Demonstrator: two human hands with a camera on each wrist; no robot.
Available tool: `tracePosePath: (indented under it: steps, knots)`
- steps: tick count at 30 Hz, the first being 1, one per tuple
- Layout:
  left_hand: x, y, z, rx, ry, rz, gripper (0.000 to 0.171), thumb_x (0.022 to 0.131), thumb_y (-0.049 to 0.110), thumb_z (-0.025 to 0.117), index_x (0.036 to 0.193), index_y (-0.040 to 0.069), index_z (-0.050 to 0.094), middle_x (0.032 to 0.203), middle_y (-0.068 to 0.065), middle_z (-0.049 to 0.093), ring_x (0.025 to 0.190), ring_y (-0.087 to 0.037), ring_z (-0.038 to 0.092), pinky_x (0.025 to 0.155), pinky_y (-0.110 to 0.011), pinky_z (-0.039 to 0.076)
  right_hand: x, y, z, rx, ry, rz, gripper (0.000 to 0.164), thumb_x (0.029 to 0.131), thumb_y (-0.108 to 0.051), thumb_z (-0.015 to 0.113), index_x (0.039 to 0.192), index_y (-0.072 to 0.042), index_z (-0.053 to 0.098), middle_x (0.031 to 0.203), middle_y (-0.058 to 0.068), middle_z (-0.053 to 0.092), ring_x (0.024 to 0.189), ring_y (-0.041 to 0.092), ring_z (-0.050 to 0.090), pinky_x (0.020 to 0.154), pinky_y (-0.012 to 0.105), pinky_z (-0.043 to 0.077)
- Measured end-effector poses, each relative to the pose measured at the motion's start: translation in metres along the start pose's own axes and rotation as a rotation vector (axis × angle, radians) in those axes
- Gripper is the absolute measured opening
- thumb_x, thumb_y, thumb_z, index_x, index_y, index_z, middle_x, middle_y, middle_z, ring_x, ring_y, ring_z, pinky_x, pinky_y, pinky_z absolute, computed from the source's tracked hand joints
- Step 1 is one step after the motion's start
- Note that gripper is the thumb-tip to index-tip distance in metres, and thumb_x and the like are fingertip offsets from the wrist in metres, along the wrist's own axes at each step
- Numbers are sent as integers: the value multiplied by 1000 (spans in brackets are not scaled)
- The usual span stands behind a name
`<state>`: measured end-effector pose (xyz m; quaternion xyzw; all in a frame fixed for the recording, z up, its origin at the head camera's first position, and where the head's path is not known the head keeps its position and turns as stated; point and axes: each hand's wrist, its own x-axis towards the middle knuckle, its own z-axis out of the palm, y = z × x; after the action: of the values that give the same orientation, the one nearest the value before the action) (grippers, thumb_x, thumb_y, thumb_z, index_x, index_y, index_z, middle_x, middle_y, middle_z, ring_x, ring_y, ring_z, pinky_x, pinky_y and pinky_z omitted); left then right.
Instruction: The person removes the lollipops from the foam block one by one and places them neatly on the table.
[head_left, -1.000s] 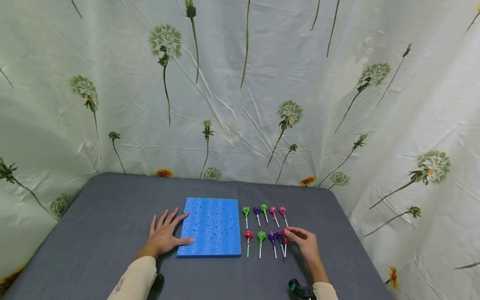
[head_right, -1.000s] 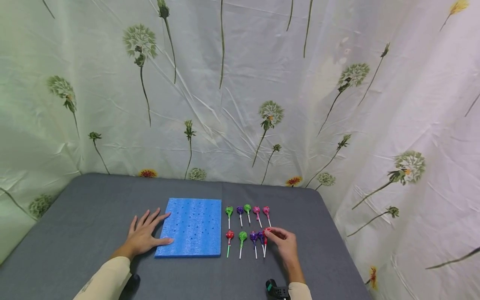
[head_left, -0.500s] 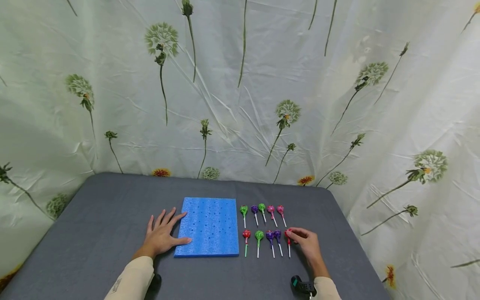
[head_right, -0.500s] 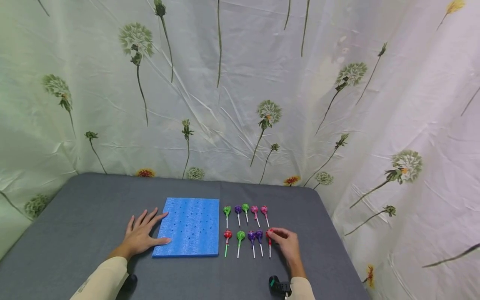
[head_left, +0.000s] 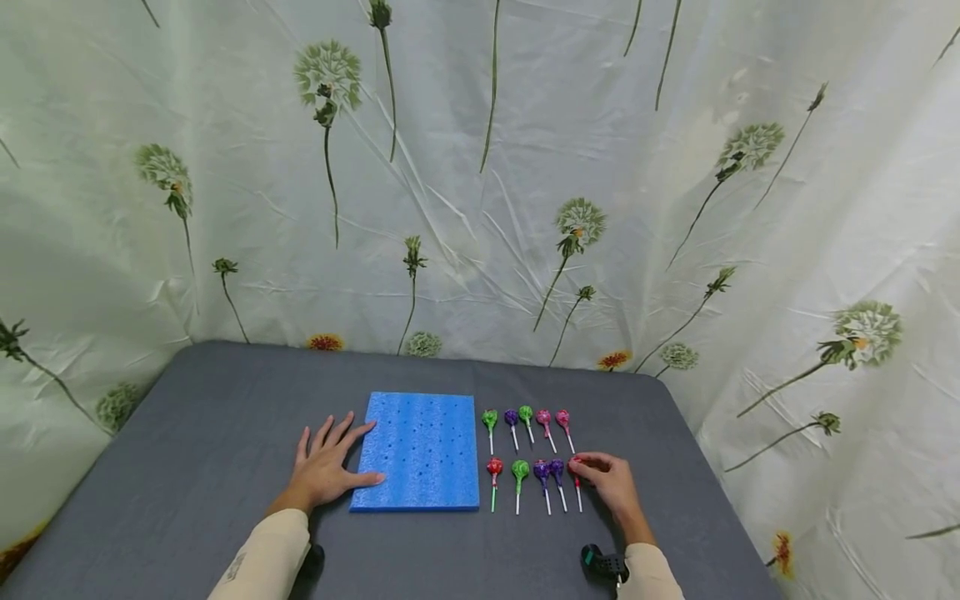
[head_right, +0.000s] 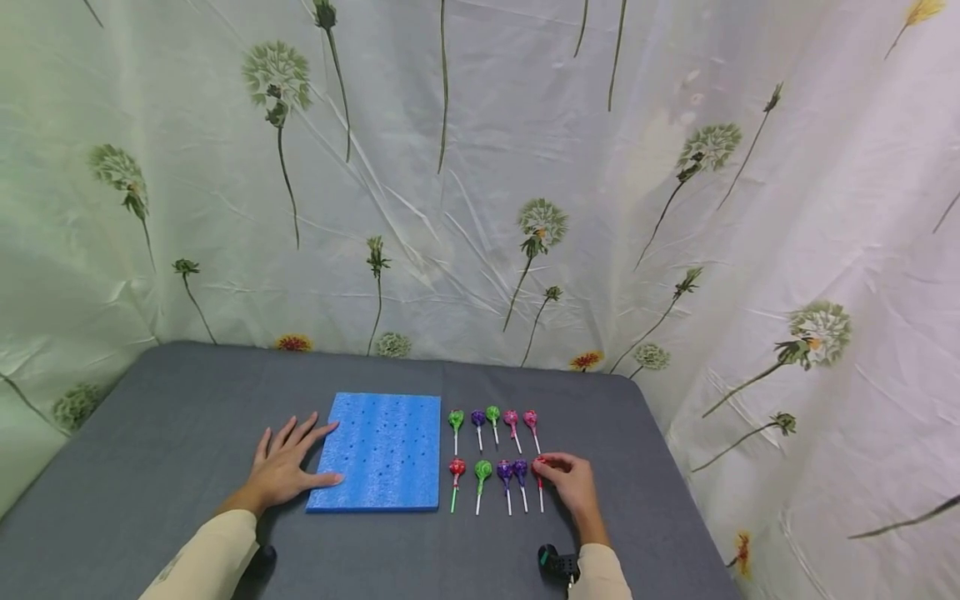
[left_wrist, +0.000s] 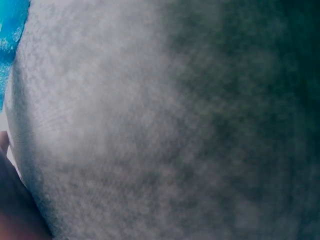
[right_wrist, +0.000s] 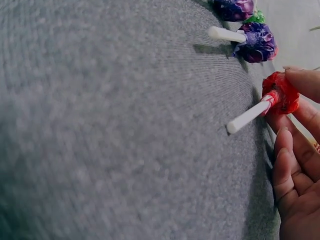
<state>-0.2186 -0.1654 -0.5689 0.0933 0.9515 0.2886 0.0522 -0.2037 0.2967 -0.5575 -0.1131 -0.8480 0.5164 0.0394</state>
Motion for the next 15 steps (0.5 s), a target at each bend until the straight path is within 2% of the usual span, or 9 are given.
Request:
tracePosePath:
  steps: [7, 15]
  knots:
    - [-1, 2, -1, 11, -18, -11, 99, 69, 72, 68, 148, 21, 39, 156, -22, 23, 142, -49, 7, 109, -66, -9, 1, 0, 3, -5, 6, -3, 24, 80, -11, 78, 97, 5, 72, 86, 8, 71, 76, 10, 61, 67, 22, 49]
    - [-2, 3, -2, 9, -2, -5, 99, 68, 71, 70, 148, 21, 40, 155, -23, 24, 141, -50, 8, 109, -66, -8, 1, 0, 6, 19, 14, 2, 27, 79, -10, 79, 99, 6, 70, 86, 8, 71, 73, 8, 61, 66, 21, 48]
